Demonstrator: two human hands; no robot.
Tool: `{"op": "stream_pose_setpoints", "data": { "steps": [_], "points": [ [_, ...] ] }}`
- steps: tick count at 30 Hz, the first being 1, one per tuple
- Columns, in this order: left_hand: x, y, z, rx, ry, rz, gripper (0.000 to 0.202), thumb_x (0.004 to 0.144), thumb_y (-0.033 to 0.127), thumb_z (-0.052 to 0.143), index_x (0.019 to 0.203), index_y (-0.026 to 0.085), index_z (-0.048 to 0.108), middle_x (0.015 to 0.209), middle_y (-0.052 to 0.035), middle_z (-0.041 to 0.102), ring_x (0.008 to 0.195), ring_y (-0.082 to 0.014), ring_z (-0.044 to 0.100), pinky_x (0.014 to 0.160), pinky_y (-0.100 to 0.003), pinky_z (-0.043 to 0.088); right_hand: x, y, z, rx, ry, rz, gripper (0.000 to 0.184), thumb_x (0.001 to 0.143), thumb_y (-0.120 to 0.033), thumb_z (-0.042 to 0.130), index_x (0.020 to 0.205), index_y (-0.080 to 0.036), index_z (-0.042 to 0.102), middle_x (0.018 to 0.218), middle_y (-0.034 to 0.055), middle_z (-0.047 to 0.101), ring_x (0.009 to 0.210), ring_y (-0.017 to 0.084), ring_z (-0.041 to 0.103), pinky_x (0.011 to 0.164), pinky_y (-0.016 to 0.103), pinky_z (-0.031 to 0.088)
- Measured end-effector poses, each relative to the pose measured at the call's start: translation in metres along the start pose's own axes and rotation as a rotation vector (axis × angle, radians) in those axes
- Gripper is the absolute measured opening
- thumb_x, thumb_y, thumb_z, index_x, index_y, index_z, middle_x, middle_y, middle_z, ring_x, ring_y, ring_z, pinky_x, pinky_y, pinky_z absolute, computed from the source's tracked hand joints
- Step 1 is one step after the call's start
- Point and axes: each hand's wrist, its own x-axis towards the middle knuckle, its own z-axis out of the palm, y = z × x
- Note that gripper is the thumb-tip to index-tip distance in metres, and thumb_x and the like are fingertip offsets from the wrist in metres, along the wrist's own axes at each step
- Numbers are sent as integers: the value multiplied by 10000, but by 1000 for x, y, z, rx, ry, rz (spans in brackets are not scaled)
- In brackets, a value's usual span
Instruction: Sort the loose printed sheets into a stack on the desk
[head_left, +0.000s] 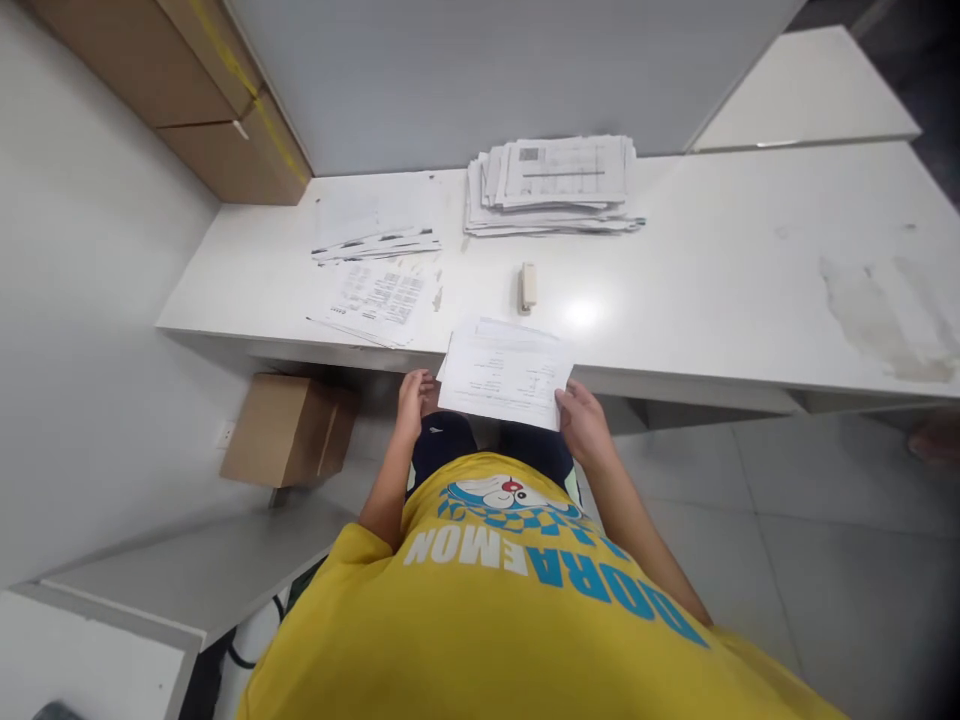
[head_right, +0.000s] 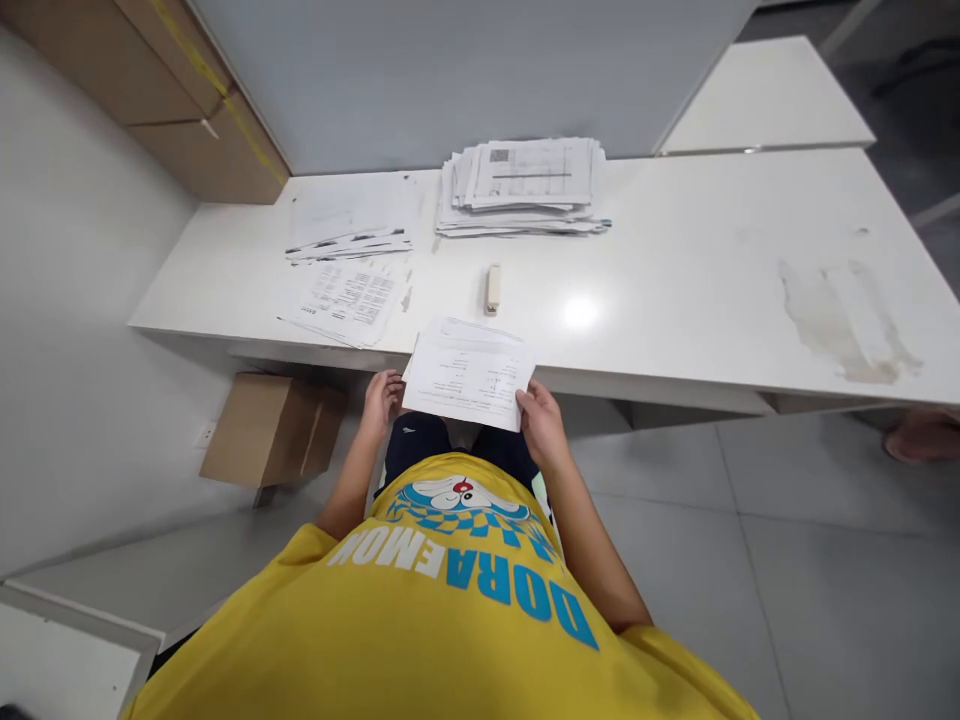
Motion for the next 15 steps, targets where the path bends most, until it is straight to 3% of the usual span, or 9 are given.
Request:
{"op": "stream_pose_setpoints", "data": {
  "steps": [3,5,10,15],
  "points": [
    [4,2,-1,-125,-371,-182,477,757,563,707,1034,180,637,936,-52,674,725,-125,591,573,-214,381,6,-11,-17,-105,38,7,487,671,-435,782,1102,-253,648,976,44,747,1000,284,695,870,441,565],
    [0,3,4,-122,-469,-172,488,671,537,794,968,182,640,846,-13,659,674,-105,557,570,-206,371,8,-17,-25,-197,44,7,501,697,-452,757,1141,-254,636,958,44,743,971,281,697,863,447,559],
    [-8,5,21,21,-465,-88,449,636,538,820,677,167,570,614,46,553,566,-82,463,547,-208,331,7,-27,-32,-328,57,-58,451,735,-470,711,1121,-244,651,984,52,738,978,263,684,903,436,527],
    [-10,6,23,167,-392,-98,551,785,692,613,694,150,661,616,-26,621,627,-163,561,610,-274,412,9,-26,-34,-328,37,-44,432,738,-463,691,1106,-239,657,971,50,737,933,246,685,874,411,525]
  ]
}}
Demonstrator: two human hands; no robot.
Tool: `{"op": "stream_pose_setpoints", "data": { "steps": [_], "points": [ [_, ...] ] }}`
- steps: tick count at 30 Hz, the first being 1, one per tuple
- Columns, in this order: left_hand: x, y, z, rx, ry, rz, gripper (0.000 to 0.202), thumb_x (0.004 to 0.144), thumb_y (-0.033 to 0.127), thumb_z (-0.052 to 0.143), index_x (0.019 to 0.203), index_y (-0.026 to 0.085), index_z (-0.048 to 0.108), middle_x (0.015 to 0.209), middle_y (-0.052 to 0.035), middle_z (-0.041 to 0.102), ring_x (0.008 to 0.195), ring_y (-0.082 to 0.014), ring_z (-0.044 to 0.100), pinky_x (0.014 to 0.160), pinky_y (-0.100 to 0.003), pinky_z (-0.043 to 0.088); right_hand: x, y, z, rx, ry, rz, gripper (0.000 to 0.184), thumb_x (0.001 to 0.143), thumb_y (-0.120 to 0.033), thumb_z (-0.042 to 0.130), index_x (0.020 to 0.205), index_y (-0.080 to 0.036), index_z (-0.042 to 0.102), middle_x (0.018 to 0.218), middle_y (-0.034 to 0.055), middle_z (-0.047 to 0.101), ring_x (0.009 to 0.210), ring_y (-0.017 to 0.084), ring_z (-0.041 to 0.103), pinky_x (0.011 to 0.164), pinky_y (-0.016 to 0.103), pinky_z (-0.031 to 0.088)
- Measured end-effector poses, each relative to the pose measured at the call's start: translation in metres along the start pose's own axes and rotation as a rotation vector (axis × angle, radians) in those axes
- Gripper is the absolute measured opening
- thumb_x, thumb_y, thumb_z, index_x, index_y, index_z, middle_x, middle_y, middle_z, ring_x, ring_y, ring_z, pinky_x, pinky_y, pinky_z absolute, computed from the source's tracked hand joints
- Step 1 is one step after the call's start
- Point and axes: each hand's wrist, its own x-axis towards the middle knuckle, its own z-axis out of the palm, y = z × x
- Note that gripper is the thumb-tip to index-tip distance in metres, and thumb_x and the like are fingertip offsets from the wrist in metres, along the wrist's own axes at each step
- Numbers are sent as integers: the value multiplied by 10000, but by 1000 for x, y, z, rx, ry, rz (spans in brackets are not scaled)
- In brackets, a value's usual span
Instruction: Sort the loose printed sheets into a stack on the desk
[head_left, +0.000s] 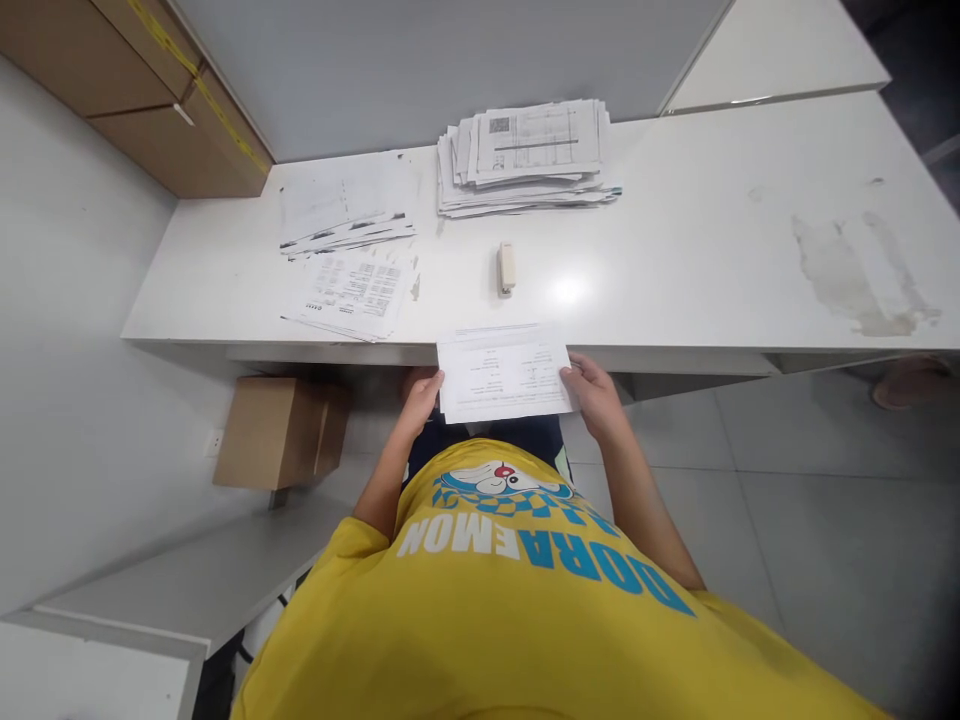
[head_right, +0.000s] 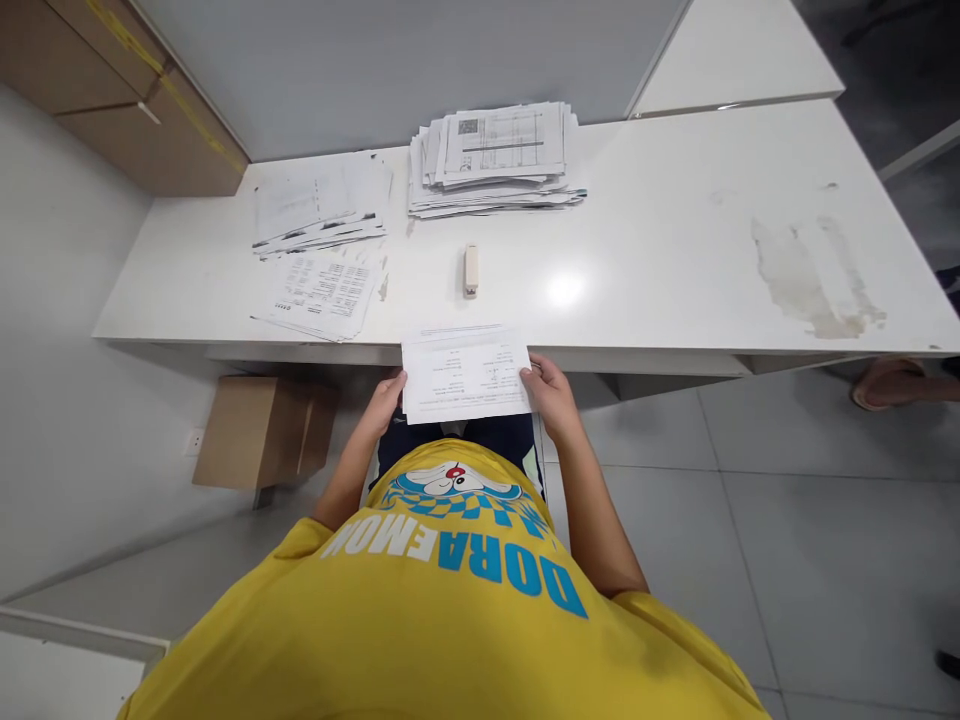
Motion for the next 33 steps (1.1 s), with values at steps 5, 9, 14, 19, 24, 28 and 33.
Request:
{"op": "stream_pose_setpoints", "data": {
  "steps": [5,9,14,19,24,28,33],
  "points": [
    [-5,3,3,63,-34,155,459,773,581,696,979,171,699,980,-64,728,941,-225,643,838,-302,475,4,0,4,-12,78,21,345,705,-442,685,980,-234,668,904,30,731,914,237,676,841,378,523],
    [-5,4,6,103,31,154,421,793,577,664,861,162,678,881,-49,707,844,-207,621,745,-282,454,2,-9,7,-4,30,21,324,713,-443,674,967,-242,662,908,21,727,921,236,673,833,366,521],
    [-3,17,6,156,77,159,466,868,609,544,720,169,585,707,-16,612,674,-161,529,608,-261,367,-1,-20,4,-23,-27,-17,276,734,-426,660,951,-256,642,864,11,712,851,219,669,819,364,518],
    [12,62,11,589,146,327,402,966,454,442,659,196,482,642,-13,543,663,-172,512,622,-283,354,18,-30,-2,-31,27,-49,238,704,-395,676,888,-262,605,736,-18,642,749,195,628,725,329,510],
    [40,105,28,1243,216,424,246,981,284,389,858,183,577,937,-130,658,983,-302,567,858,-413,404,47,-50,3,25,-7,5,246,656,-357,695,854,-236,613,791,7,655,773,201,628,704,325,498],
    [63,111,40,1356,193,372,212,954,248,412,978,163,605,1092,-175,645,1118,-355,518,944,-485,374,64,-64,4,26,-29,8,268,615,-349,689,839,-219,620,789,22,666,785,214,633,730,339,496],
    [77,105,46,1242,204,381,145,920,255,482,954,171,596,1092,-176,626,1106,-367,502,928,-496,375,73,-68,-11,-50,37,6,299,600,-364,679,854,-217,623,779,22,660,774,215,620,703,336,489]
  ]
}}
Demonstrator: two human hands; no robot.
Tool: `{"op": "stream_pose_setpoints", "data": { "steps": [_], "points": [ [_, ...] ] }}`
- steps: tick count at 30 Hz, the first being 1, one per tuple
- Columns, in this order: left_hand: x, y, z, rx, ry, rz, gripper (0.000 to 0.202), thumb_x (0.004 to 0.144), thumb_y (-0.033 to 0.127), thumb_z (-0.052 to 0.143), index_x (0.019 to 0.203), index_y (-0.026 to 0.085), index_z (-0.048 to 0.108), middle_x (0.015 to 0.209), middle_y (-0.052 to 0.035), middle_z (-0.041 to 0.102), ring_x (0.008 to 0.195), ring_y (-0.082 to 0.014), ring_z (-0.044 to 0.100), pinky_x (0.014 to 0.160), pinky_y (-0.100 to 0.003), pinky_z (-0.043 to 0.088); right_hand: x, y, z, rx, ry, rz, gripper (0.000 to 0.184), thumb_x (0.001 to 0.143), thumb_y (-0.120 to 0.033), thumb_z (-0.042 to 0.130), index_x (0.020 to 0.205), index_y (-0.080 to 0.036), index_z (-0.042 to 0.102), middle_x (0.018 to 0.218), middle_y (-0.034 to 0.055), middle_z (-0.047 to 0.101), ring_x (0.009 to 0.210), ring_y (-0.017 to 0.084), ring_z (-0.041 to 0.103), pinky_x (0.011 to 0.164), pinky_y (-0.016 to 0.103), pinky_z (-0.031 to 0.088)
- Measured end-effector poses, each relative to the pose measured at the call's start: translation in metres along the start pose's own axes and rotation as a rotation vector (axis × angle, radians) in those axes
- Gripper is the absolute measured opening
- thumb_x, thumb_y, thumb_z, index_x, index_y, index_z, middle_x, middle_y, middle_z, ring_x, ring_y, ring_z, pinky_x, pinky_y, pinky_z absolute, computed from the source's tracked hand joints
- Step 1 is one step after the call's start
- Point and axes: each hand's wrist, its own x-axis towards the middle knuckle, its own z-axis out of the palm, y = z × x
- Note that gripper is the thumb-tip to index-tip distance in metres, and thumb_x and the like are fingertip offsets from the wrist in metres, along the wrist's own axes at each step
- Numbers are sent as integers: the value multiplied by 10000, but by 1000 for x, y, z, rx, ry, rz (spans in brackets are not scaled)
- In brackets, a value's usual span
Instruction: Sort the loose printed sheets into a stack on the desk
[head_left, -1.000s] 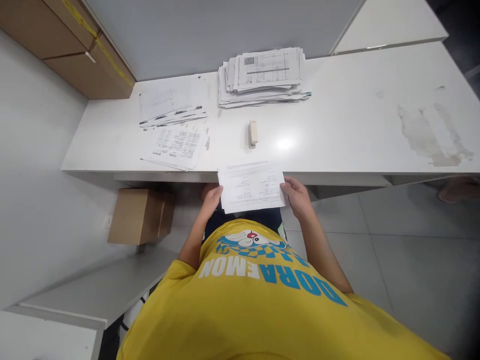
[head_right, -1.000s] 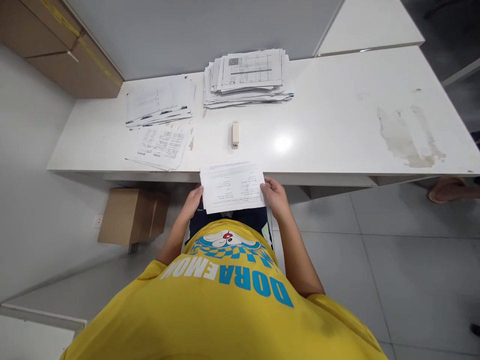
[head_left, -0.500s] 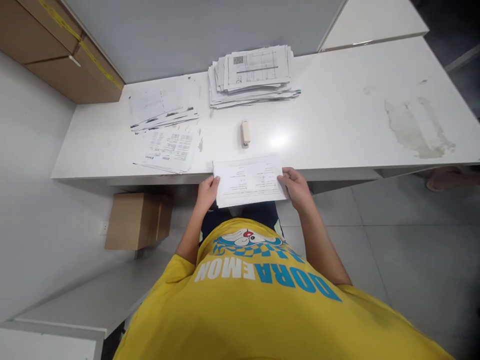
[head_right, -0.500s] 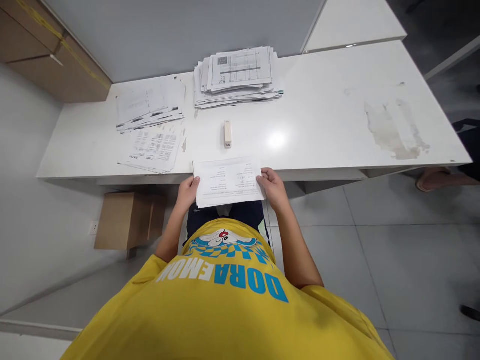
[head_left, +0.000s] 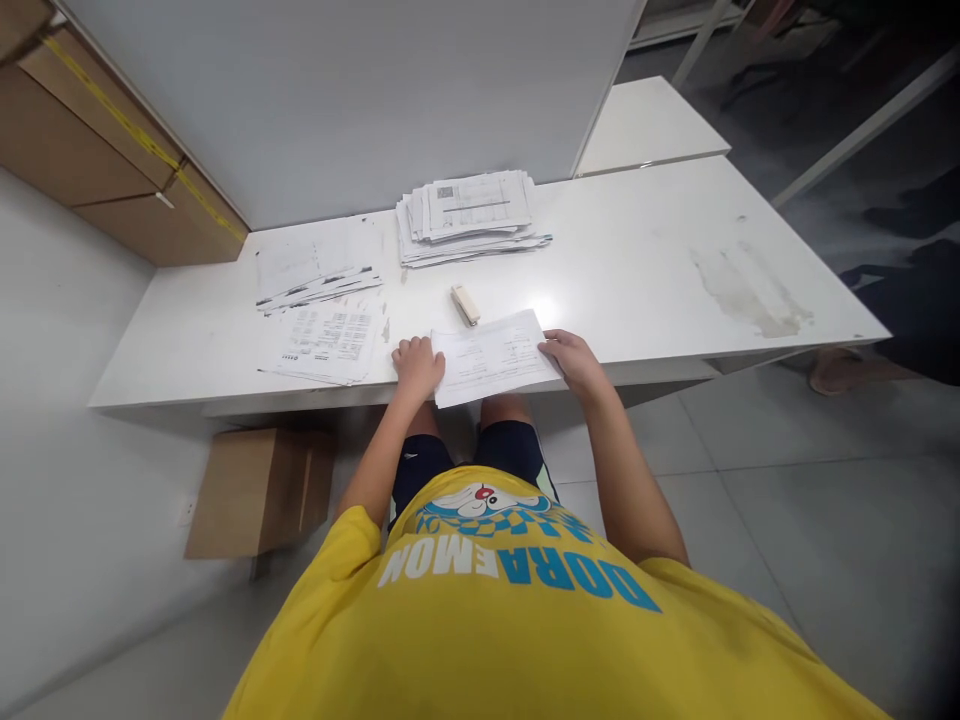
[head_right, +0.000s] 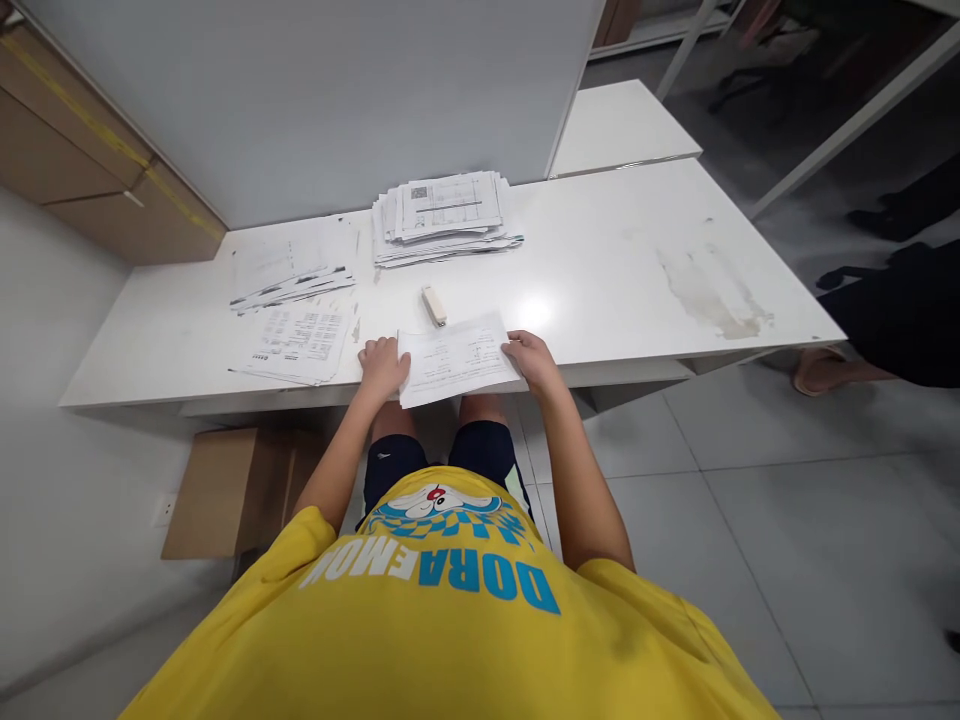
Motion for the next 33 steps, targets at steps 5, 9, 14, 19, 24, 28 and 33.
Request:
{"op": "stream_pose_setpoints", "data": {
  "steps": [5,9,14,19,24,28,33],
  "points": [
    [-2,-3,4,-81,24,-16,81,889,227,505,864,216,581,1015,-125,636,1071,-336,504,925,-475,374,1,0,-12,-96,20,-42,283,615,-384,664,849,-230,628,738,0,621,731,193,587,648,308,464],
    [-1,-5,10,-65,68,99,106,895,244,504,911,219,606,1039,-113,637,1114,-312,501,1013,-465,327,9,-9,-12,-112,63,-28,269,607,-352,666,839,-217,645,809,27,655,747,201,598,632,305,457],
    [4,1,15,-64,126,105,411,878,276,522,1272,165,554,1252,-166,601,1239,-333,472,1092,-470,290,24,-19,-17,-195,97,3,238,591,-298,659,811,-207,648,768,29,644,715,200,578,612,305,442],
    [16,12,16,-133,116,268,652,903,264,448,1533,166,311,1596,-133,350,1461,-333,296,1174,-486,234,37,-16,-37,-203,141,-17,248,560,-275,637,797,-203,642,759,34,642,683,199,555,597,312,418],
    [33,17,24,-220,22,502,592,948,247,372,1536,180,352,1620,-67,328,1511,-287,248,1184,-446,277,44,-9,-52,-188,151,-30,254,564,-272,638,808,-200,642,783,31,643,693,196,559,614,315,420],
    [36,13,27,-307,38,518,509,968,230,357,1464,221,473,1552,-36,450,1509,-251,274,1181,-458,298,47,0,-55,-152,131,-76,257,571,-294,634,811,-202,640,753,14,630,691,187,556,606,298,418],
    [33,11,29,-317,83,467,495,970,209,351,1441,220,504,1534,-19,474,1507,-246,279,1169,-459,312,52,7,-57,-158,161,-92,271,562,-287,619,819,-204,637,758,14,635,674,176,542,584,285,406]
  ]
}}
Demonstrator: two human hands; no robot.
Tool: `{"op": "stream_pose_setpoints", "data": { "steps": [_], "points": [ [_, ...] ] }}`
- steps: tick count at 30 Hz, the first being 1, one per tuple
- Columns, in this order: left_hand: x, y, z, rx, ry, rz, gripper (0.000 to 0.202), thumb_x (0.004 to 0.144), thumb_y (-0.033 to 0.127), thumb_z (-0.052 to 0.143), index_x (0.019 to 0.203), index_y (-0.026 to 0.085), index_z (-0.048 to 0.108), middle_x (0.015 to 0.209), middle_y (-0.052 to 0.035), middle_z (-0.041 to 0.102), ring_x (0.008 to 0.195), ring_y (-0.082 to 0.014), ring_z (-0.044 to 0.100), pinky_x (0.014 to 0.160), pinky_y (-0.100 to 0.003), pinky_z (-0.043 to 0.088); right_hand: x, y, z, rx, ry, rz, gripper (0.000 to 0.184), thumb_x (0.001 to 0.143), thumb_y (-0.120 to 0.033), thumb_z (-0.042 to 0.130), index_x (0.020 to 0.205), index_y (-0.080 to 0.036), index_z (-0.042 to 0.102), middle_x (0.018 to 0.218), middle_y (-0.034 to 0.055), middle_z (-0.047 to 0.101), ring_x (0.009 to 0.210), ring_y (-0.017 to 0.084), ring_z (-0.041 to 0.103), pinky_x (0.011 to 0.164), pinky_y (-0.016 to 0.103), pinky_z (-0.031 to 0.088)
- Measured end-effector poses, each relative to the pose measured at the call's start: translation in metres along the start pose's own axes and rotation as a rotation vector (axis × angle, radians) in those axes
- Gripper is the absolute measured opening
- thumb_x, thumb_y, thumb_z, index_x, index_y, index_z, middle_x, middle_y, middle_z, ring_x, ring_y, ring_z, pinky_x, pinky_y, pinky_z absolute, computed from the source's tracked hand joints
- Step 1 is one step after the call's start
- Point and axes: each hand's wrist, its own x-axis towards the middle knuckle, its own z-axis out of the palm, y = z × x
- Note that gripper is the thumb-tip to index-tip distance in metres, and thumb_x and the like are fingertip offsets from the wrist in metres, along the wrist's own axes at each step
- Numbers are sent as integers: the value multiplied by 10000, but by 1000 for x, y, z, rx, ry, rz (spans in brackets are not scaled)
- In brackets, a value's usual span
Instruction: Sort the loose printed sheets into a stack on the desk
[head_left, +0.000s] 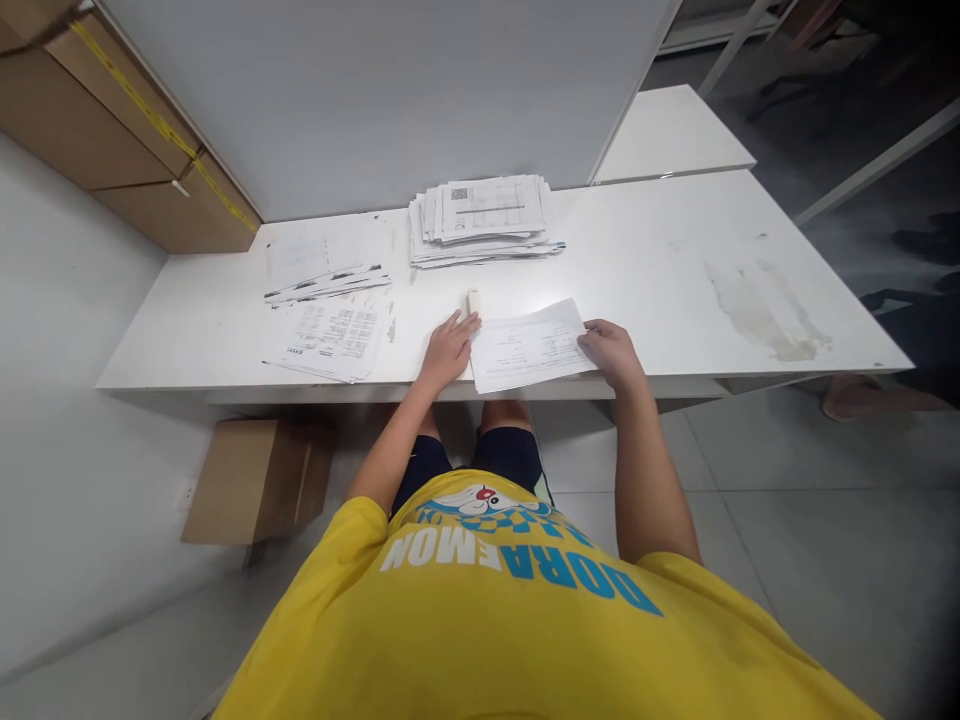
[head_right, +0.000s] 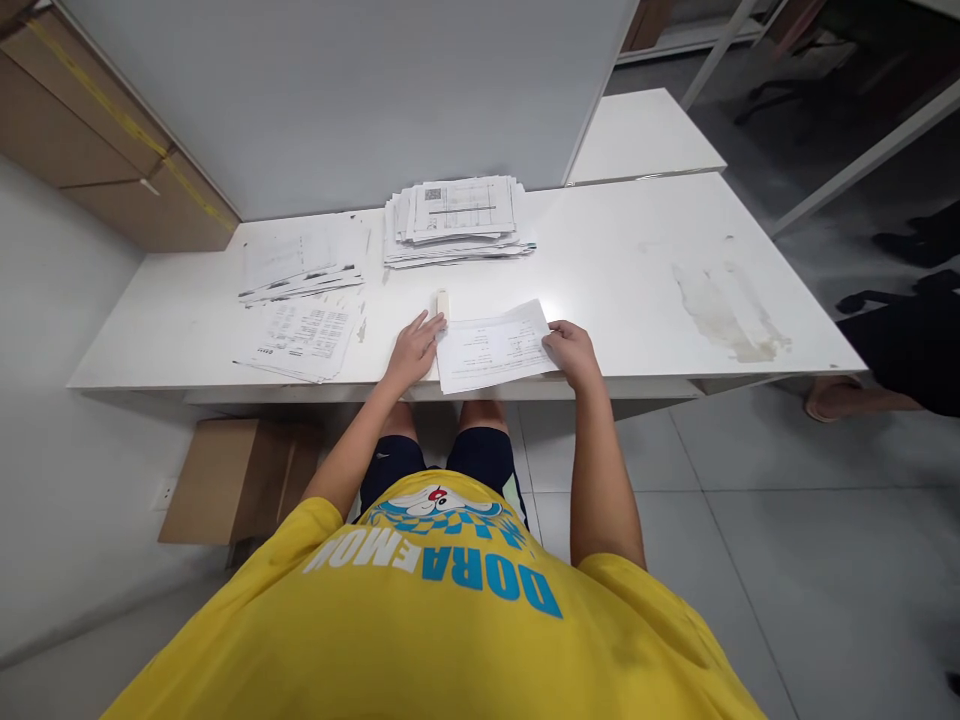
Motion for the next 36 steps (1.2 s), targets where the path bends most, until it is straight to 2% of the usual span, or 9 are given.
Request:
{"op": "stream_pose_setpoints", "data": {
  "steps": [4,9,17,26,30,36],
  "points": [
    [-1,2,2,48,-10,17,528,973,221,341,1491,185,436,1571,-44,417,1508,-256,275,1168,-452,307,-1,3,0,-4,47,17,263,557,-274,607,809,-206,636,732,6,604,665,171,526,585,287,401],
    [-2,4,4,94,-10,7,538,975,236,333,1506,200,413,1578,-52,407,1503,-262,288,1166,-450,307,-13,8,-1,-12,131,16,274,559,-283,591,815,-202,642,727,-3,597,681,170,522,597,281,403],
    [-1,8,4,147,-32,-9,580,942,189,351,1520,190,393,1597,-51,372,1503,-274,286,1172,-445,292,-25,13,-3,-30,130,-11,253,571,-279,583,802,-208,658,739,1,615,684,169,521,607,281,394],
    [1,9,6,145,-34,-46,558,941,166,358,1491,217,444,1571,-28,417,1493,-267,311,1171,-460,297,-24,10,-2,-27,148,12,239,569,-250,574,795,-211,642,678,-19,551,648,153,484,593,278,370],
    [3,14,9,157,-43,-59,562,935,130,347,1483,187,455,1563,-48,428,1480,-263,340,1173,-457,302,-23,11,-3,-43,159,24,239,583,-233,565,808,-209,639,661,-19,526,620,146,465,572,276,361],
    [2,24,14,228,-31,-87,607,902,90,365,1502,172,419,1579,-69,400,1471,-261,360,1163,-455,338,-23,8,-4,-37,135,17,238,576,-215,545,796,-199,634,701,-10,588,631,148,501,567,267,374]
  ]
}}
